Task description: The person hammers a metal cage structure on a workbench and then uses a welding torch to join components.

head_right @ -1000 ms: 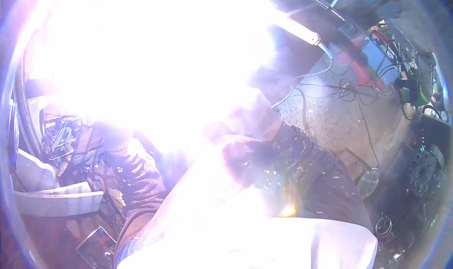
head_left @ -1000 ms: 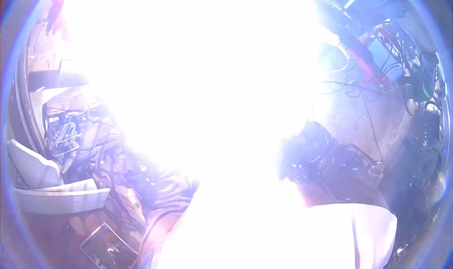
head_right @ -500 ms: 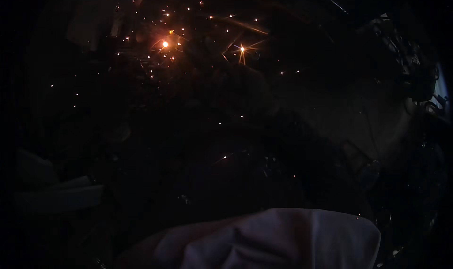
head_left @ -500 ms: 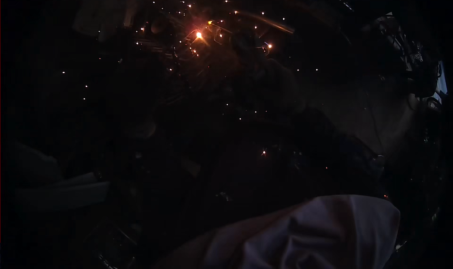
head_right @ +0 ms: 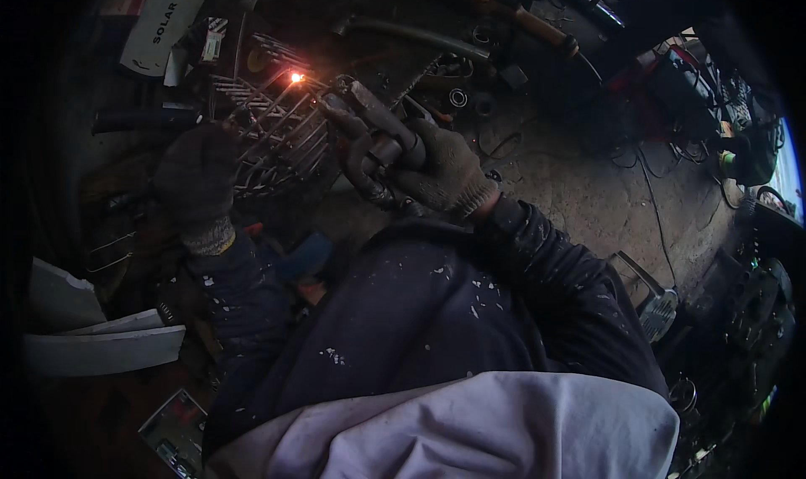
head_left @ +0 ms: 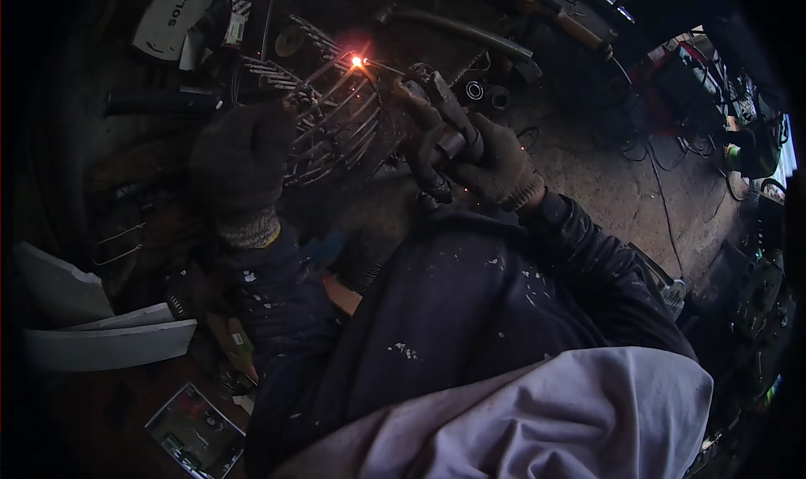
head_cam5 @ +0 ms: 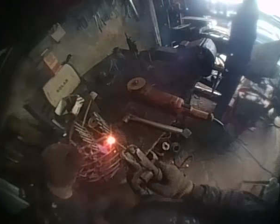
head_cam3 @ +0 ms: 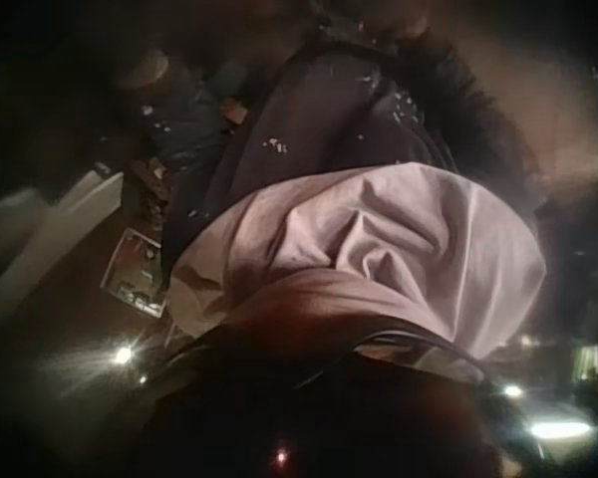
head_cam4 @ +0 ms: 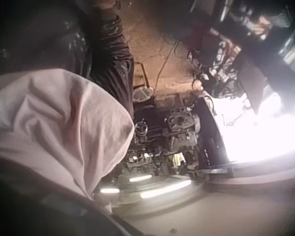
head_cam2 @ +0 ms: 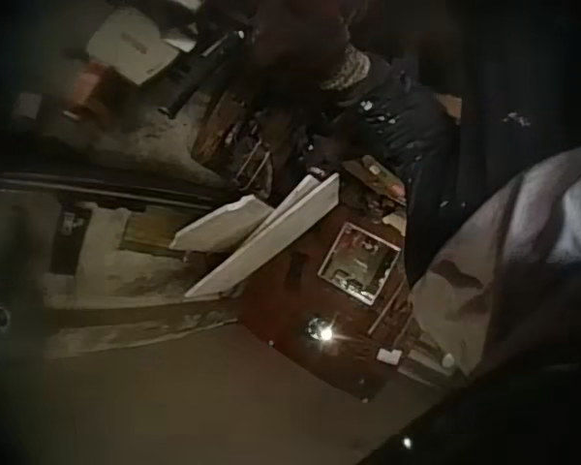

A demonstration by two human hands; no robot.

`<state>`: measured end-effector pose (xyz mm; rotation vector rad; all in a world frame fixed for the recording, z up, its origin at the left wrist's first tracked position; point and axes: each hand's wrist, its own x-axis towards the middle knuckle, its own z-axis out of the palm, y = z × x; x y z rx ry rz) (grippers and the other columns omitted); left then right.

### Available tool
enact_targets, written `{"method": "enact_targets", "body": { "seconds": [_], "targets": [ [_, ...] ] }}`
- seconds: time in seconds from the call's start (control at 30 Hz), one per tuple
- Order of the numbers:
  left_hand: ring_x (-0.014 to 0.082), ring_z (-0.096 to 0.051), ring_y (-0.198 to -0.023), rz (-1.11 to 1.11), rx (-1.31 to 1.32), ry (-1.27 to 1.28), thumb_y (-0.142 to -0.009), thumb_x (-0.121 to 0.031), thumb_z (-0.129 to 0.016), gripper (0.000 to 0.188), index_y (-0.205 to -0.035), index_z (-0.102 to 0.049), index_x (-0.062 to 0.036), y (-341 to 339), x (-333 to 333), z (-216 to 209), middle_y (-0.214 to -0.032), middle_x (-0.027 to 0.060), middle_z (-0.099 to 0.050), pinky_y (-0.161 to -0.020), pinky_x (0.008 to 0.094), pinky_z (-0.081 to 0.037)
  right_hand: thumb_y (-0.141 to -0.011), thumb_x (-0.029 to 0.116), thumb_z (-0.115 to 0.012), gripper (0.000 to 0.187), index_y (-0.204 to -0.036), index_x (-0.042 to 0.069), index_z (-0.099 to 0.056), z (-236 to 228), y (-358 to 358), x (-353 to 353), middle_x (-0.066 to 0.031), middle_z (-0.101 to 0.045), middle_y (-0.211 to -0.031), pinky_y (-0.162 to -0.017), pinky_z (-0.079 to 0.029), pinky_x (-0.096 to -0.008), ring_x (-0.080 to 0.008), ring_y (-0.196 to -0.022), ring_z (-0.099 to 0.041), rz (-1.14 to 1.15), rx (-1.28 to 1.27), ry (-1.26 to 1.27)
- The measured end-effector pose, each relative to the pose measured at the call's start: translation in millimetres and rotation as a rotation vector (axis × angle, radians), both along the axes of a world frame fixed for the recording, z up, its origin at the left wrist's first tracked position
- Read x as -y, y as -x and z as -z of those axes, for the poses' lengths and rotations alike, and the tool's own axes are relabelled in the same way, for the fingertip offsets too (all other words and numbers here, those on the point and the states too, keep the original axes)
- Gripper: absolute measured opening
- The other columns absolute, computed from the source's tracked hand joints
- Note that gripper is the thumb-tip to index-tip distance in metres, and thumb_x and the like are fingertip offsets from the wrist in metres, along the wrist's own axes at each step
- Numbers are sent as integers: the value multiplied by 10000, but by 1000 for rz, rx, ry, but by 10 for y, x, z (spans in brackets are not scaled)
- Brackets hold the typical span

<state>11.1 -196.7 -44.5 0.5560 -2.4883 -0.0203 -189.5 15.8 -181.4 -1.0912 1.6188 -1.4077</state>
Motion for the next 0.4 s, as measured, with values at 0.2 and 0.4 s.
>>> {"method": "enact_targets", "body": {
  "seconds": [0.2, 0.4],
  "targets": [
    [283, -664, -662, -57, 23, 4, -839, -260, -745, 189, -823, -706, -76, 21, -47, -31, -730, 111, -674, -618, 384, -513, -703, 297, -808, 578, -1166, 26, -594, 2, -10, -8, -177, -687, -997, -812, -528, -388, -330, -950, -684, 13, -102, 9],
    [285, -678, -708, -144, 78, 19, -844, -276, -749, 229, -821, -701, -54, 30, -84, -18, -760, 133, -681, -665, 387, -517, -732, 295, -813, 674, -1284, 13, -549, -28, 21, 0, -182, -681, -1097, -876, -512, -378, -334, -1014, -671, -37, -159, -74]
  ]
}}
